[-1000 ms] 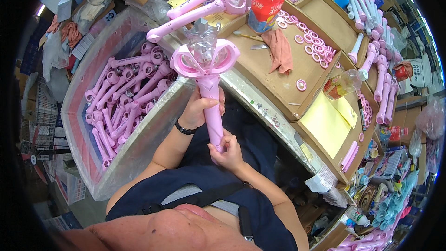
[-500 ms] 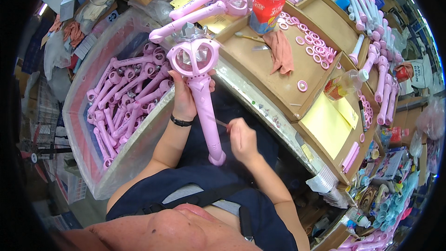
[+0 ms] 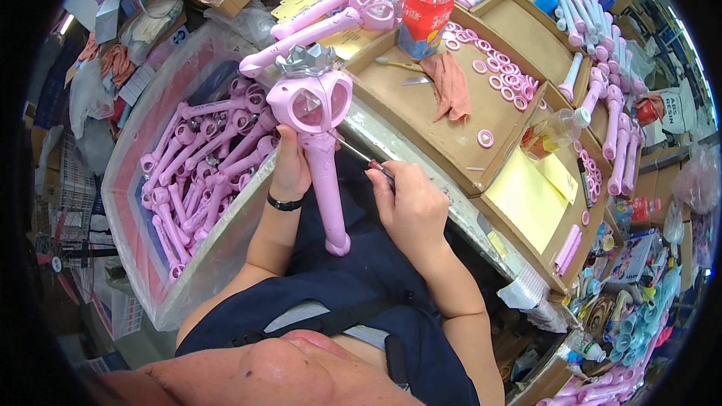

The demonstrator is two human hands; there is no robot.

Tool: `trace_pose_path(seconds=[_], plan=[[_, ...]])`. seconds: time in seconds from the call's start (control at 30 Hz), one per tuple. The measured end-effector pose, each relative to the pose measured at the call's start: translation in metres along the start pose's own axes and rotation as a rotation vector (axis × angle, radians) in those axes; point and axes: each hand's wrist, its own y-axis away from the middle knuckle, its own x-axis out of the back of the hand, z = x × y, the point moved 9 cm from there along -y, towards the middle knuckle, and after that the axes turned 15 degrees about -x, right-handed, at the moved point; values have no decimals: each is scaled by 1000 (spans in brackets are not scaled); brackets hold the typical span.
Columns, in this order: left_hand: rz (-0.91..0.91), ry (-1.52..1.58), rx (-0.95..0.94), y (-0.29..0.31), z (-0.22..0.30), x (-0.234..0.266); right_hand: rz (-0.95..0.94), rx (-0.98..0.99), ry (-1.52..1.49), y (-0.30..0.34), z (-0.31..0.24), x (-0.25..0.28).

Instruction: The person assembles pink light-up batons by inserting small metal rods into the handle, attaching a clear plastic top, and applying a label. They repeatedly pick batons from a bin, perform the assembly steps, and place the finished items on a nearby table.

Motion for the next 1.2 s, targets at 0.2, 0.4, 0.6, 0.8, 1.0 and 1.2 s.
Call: trace_pose_path(seconds=[0.2, 0.4, 0.6, 0.8, 1.0, 1.2], plan=[[-108, -287, -71, 5, 15, -3, -209, -256, -118, -2, 25, -12], [-201, -461, -131, 8, 20, -9, -581, -428, -300, 3, 52, -41], [-176, -427, -106, 9, 16, -3, -398, -295, -183, 5, 48, -34], [-153, -339, -95, 5, 17, -8, -258, -184, -2, 19, 36, -27], [-287, -372, -106, -3, 15, -24, -256, -261, 124, 33, 48, -19], [-16, -67, -64, -21, 16, -5, -393, -397, -667, 48, 63, -45]])
